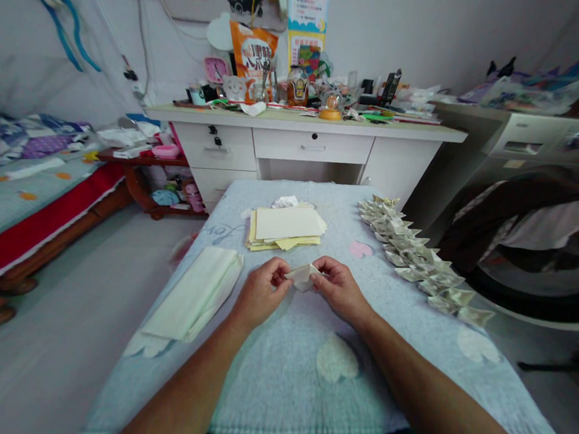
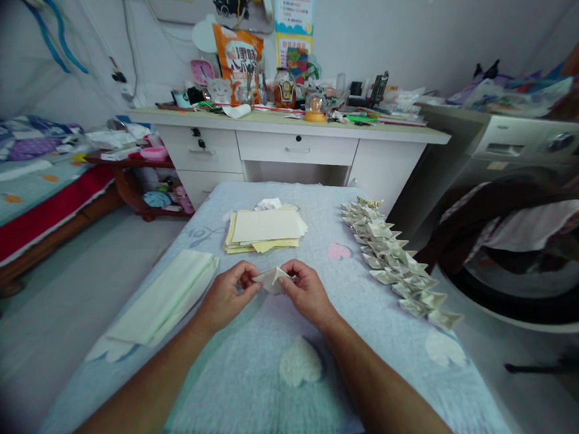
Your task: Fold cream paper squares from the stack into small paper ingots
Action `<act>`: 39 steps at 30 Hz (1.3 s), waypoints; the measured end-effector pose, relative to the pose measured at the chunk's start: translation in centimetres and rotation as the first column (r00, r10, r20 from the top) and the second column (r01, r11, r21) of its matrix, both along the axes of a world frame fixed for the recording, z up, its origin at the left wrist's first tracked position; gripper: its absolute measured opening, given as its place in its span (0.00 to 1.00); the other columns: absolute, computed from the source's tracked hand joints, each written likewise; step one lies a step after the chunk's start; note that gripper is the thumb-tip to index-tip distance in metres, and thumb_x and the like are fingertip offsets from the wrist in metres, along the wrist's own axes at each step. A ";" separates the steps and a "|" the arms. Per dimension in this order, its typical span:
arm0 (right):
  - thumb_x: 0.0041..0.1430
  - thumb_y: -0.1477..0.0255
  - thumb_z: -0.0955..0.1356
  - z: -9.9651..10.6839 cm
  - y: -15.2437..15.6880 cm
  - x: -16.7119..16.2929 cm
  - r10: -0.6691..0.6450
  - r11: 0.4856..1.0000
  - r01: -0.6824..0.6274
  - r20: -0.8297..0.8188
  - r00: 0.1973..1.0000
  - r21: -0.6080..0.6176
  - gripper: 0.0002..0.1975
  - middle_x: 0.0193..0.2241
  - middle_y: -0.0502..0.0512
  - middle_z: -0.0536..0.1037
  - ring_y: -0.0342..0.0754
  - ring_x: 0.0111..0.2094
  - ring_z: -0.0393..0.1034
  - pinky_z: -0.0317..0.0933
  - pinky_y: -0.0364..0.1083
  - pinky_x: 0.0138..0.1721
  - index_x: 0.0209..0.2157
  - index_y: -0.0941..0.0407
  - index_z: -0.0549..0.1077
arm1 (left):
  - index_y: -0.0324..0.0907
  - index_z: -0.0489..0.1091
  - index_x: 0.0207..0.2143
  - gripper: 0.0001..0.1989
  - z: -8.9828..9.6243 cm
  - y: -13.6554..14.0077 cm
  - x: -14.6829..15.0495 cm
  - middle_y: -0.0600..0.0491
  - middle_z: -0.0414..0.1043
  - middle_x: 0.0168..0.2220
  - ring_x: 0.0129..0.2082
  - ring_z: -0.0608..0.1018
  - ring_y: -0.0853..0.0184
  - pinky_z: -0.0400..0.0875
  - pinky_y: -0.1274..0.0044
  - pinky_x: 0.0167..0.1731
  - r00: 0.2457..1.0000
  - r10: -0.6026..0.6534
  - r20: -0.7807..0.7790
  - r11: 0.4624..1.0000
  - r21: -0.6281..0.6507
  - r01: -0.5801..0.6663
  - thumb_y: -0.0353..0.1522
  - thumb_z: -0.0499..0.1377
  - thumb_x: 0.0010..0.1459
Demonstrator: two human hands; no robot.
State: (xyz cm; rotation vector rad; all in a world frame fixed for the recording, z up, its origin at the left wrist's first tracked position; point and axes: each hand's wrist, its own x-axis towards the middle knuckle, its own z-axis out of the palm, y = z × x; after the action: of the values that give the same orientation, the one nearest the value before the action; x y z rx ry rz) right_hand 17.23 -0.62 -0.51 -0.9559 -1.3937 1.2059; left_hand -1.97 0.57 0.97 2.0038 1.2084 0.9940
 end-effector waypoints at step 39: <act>0.55 0.63 0.69 -0.5 0.5 0.1 0.002 1.000 -0.002 0.023 1.000 0.000 0.11 0.25 0.48 0.69 0.41 0.25 0.62 0.56 0.41 0.28 0.30 0.57 0.70 | 0.40 0.72 0.27 0.03 0.1 0.5 -0.7 0.55 0.73 0.27 0.26 0.73 0.71 0.65 0.80 0.29 0.997 -0.077 0.028 0.997 0.032 0.077 0.29 0.59 0.53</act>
State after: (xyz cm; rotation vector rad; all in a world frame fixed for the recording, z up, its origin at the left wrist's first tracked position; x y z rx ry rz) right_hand 17.38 -0.15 -1.02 -0.9716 -1.4123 1.1999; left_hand -2.64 1.04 1.09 2.0364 1.0984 1.0058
